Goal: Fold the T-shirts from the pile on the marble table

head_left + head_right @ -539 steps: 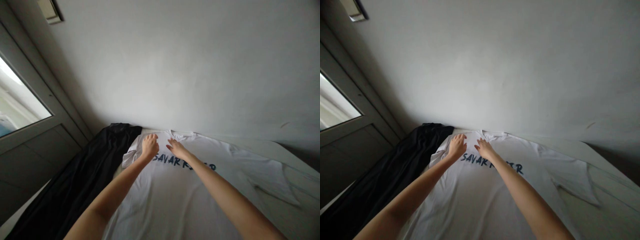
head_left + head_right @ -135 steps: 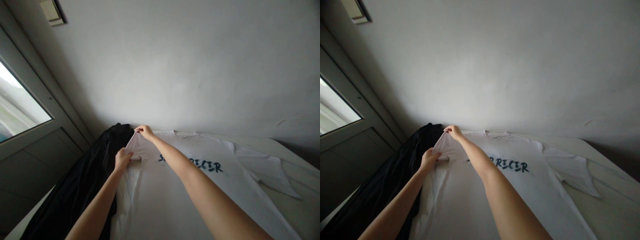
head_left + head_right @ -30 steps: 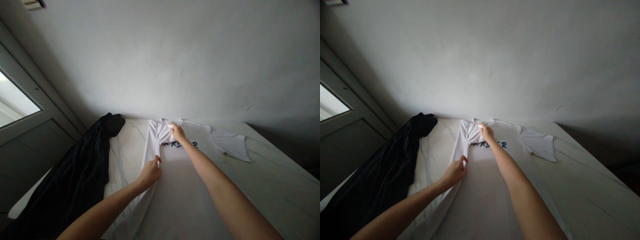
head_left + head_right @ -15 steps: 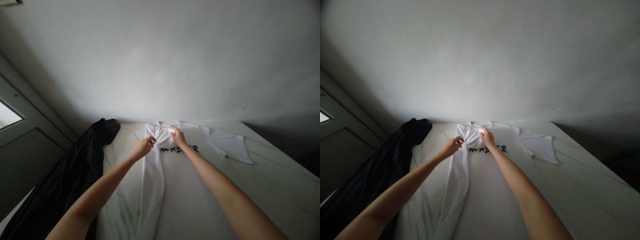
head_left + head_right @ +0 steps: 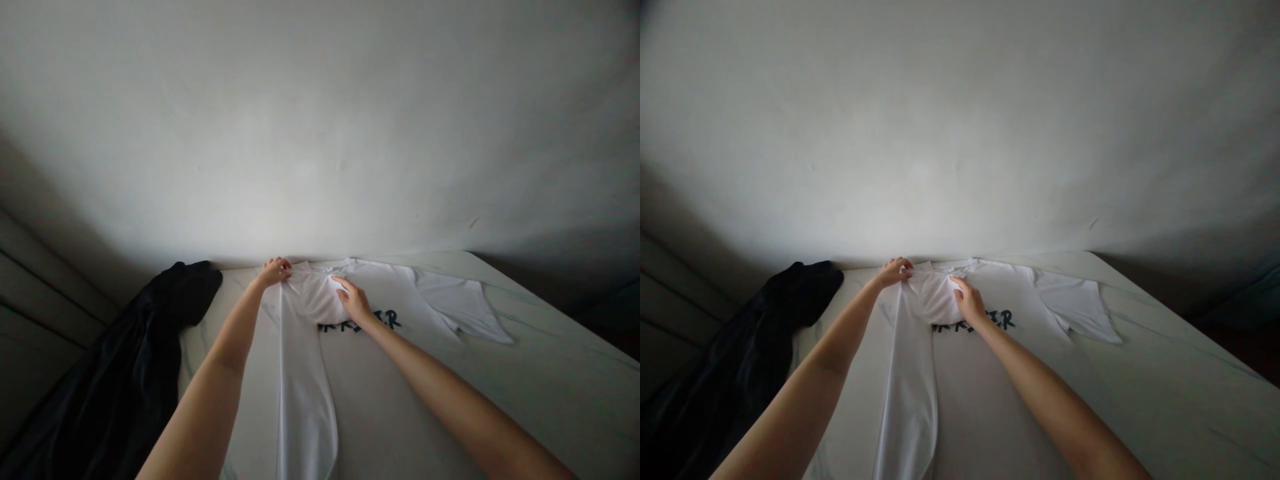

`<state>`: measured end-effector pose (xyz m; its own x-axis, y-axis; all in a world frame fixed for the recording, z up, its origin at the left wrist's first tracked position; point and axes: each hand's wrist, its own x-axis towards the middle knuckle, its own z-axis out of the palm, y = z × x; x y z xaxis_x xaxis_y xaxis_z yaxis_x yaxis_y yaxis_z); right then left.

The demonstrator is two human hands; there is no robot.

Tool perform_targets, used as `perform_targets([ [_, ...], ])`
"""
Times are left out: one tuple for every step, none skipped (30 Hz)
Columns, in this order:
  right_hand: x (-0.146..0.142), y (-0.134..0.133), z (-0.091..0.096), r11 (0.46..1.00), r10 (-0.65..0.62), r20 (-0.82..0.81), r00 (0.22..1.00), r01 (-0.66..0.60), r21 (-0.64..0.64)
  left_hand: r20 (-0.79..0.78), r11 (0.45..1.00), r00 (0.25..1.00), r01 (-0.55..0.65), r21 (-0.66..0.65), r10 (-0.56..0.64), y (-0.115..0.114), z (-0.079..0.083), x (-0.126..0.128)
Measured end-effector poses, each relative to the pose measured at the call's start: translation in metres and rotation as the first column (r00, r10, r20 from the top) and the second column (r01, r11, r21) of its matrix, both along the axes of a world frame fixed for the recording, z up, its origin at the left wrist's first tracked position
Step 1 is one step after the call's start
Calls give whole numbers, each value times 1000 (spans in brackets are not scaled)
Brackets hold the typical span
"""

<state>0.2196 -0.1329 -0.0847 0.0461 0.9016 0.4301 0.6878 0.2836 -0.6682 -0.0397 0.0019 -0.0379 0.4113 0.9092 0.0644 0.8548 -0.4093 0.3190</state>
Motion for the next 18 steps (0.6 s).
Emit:
perform_targets([
  [0, -1, 1, 1000, 1, -6, 1000, -1, -6, -2, 1000, 1000, -6, -12, 6, 2, -1, -1],
  [-1, -1, 3, 1000, -2, -13, 1000, 2, -10, -5, 1000, 1000, -11, -23, 11, 3, -1, -2],
  [-1, -2, 4, 1000, -10, -18, 1000, 10, -13, -9, 999, 1000, -16, -33, 16, 5, -1, -2],
  [-1, -2, 5, 1000, -22, -23, 1000, 21, -16, -12, 999, 1000, -21, -41, 20, 7, -1, -2],
  [-1, -3, 6, 999, -35, -26, 999, 34, -19, -15, 999, 1000, -24, -45, 24, 8, -1, -1],
  [-1, -3, 7, 999, -48, -27, 998, 48, -23, -16, 999, 1000, -26, -47, 26, 10, -1, 0],
  [0, -4, 7, 998, -61, -27, 998, 60, -28, -15, 998, 1000, -27, -48, 27, 11, -1, 2],
  [0, -5, 7, 997, -72, -27, 997, 71, -33, -12, 998, 1000, -28, -48, 27, 13, -1, 3],
  [0, -6, 7, 996, -82, -24, 996, 81, -36, -8, 999, 1000, -28, -46, 27, 14, -2, 5],
  [0, -8, 6, 995, -91, -21, 996, 90, -34, -4, 999, 1000, -28, -43, 28, 15, -2, 6],
  [0, -10, 5, 995, -100, -15, 995, 100, -29, -2, 999, 1000, -28, -39, 28, 16, -3, 7],
  [-1, -13, 3, 993, -112, -9, 994, 112, -22, -1, 999, 1000, -28, -34, 28, 16, -5, 8],
  [-1, -15, 1, 992, -127, -2, 992, 127, -14, -2, 999, 1000, -29, -28, 29, 16, -7, 8],
  [-2, -18, -1, 990, -143, 6, 990, 143, -7, -3, 999, 1000, -30, -22, 30, 15, -9, 9],
  [-3, -20, -4, 987, -158, 17, 987, 158, -1, -6, 999, 999, -34, -14, 33, 15, -11, 9],
  [-4, -22, -6, 985, -171, 29, 985, 171, 3, -10, 999, 999, -38, -5, 38, 14, -14, 9],
  [-4, -24, -7, 983, -185, 43, 982, 185, 3, -13, 999, 999, -42, 6, 42, 12, -16, 10],
  [-4, -24, -9, 980, -201, 61, 978, 201, -4, -16, 999, 999, -46, 18, 46, 10, -17, 11],
])
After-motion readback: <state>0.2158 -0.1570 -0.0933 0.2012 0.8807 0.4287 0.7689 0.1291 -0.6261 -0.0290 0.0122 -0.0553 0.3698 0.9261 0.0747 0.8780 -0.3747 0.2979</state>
